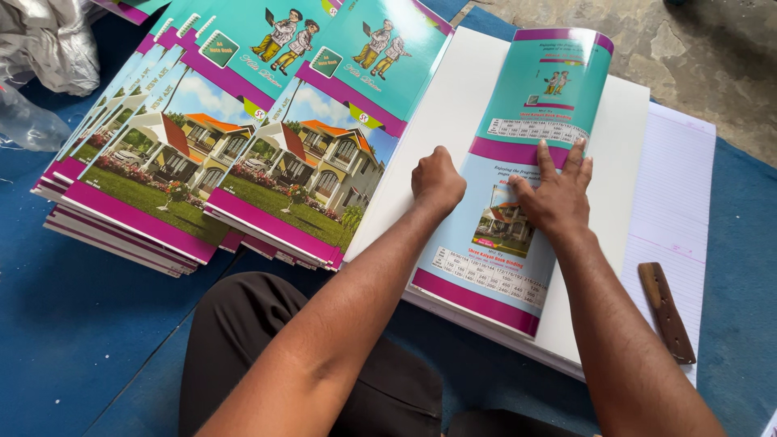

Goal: The person folds printed booklet covers over blank white pages and presses the crease with a wooden block. The person repeats this folding and pressing action for multiple booklets in a stack.

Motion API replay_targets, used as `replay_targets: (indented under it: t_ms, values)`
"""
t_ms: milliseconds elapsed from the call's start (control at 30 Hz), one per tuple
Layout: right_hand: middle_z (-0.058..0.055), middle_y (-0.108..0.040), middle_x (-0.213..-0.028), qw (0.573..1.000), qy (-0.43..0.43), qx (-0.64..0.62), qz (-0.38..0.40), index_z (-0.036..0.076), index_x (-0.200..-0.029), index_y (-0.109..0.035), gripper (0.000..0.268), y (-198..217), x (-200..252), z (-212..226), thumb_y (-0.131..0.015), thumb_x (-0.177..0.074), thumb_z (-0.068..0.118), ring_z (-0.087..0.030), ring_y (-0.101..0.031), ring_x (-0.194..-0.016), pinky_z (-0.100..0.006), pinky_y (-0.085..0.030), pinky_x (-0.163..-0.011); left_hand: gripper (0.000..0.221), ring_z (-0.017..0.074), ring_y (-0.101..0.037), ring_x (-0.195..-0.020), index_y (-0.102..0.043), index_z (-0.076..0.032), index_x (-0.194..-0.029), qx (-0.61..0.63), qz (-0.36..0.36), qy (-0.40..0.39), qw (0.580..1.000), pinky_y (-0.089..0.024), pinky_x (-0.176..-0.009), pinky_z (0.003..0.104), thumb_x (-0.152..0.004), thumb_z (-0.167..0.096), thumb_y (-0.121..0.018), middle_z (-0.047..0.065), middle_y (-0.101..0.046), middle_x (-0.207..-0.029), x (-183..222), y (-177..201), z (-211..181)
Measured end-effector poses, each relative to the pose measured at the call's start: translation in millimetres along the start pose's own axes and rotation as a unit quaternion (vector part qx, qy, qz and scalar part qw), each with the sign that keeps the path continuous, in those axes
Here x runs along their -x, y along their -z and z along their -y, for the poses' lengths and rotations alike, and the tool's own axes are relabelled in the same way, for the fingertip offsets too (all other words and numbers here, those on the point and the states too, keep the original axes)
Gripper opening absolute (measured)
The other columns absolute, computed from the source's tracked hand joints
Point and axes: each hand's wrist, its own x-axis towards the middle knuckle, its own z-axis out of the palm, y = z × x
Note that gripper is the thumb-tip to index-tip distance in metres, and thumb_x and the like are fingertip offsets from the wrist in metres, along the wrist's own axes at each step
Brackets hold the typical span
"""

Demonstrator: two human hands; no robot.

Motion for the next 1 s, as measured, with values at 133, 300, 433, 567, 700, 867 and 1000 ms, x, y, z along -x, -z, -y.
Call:
replay_targets:
  t_ms: [133, 300, 433, 567, 700, 867, 1000]
  values:
    - [-0.021, 0.005, -0.171, 1.000, 0.003, 0.010, -0.002, 0.035, -0.163, -0.028, 0.086, -1, 2, 0, -0.056, -0.089, 0.066, -0.049, 0.002, -0.155, -0.064, -0.038, -0.113, 0.027, 0.0377, -0.070, -0.109, -0.059, -0.002, -0.111, -0.002, -0.010, -0.004, 1.000, -0.057, -0.096, 0.045, -0.085, -0.004, -0.062, 0.023, -0.071, -0.108, 7, 0, -1]
    - [-0.024, 0.004, -0.170, 0.999, 0.008, 0.042, 0.005, 0.033, -0.162, -0.027, 0.087, -3, 0, -3, -0.051, -0.087, 0.069, -0.052, 0.001, -0.154, -0.061, -0.039, -0.112, 0.036, 0.0359, -0.070, -0.109, -0.060, -0.011, -0.126, -0.022, -0.001, -0.049, 0.999, -0.057, -0.094, 0.045, -0.091, -0.005, -0.055, 0.018, -0.073, -0.110, 15, 3, -5]
    - [-0.025, -0.002, -0.170, 0.995, 0.021, 0.101, -0.007, 0.033, -0.163, -0.028, 0.086, -10, -3, -6, -0.045, -0.089, 0.074, -0.053, -0.001, -0.153, -0.063, -0.035, -0.114, 0.044, 0.0340, -0.064, -0.116, -0.062, -0.026, -0.136, -0.058, 0.032, -0.073, 0.995, -0.053, -0.100, 0.046, -0.099, -0.009, -0.048, 0.016, -0.065, -0.124, 22, 7, -13]
    - [-0.025, -0.003, -0.169, 0.991, 0.032, 0.127, -0.016, 0.032, -0.161, -0.029, 0.086, -19, -8, -10, -0.041, -0.088, 0.076, -0.049, 0.002, -0.153, -0.067, -0.021, -0.115, 0.027, 0.0307, -0.047, -0.128, -0.072, -0.018, -0.117, -0.214, 0.026, -0.148, 0.965, -0.036, -0.106, 0.054, -0.098, -0.018, -0.054, 0.012, -0.054, -0.131, 30, -2, -21]
    - [-0.028, -0.006, -0.167, 0.988, 0.063, 0.132, -0.045, 0.031, -0.159, -0.032, 0.084, -28, -11, -20, -0.039, -0.090, 0.078, -0.045, 0.005, -0.155, -0.068, 0.000, -0.117, 0.021, 0.0256, -0.048, -0.128, -0.077, -0.012, -0.107, -0.322, 0.028, -0.253, 0.912, -0.037, -0.106, 0.050, -0.093, -0.015, -0.061, 0.008, -0.054, -0.132, 25, -12, -23]
    - [-0.029, -0.008, -0.166, 0.990, 0.067, 0.119, -0.044, 0.030, -0.160, -0.030, 0.085, -37, -11, -26, -0.033, -0.091, 0.079, -0.045, 0.005, -0.155, -0.068, 0.003, -0.117, 0.034, 0.0242, -0.053, -0.125, -0.075, -0.010, -0.115, -0.376, 0.087, -0.255, 0.887, -0.044, -0.105, 0.043, -0.088, -0.030, -0.073, 0.009, -0.057, -0.130, 15, -22, -31]
    - [-0.029, -0.008, -0.167, 0.994, 0.063, 0.085, -0.018, 0.030, -0.162, -0.027, 0.086, -41, -9, -31, -0.029, -0.091, 0.080, -0.046, 0.003, -0.154, -0.069, 0.003, -0.118, 0.062, 0.0315, -0.050, -0.127, -0.070, -0.006, -0.125, -0.360, 0.122, -0.229, 0.896, -0.045, -0.106, 0.044, -0.077, -0.043, -0.083, 0.016, -0.055, -0.131, 16, -22, -46]
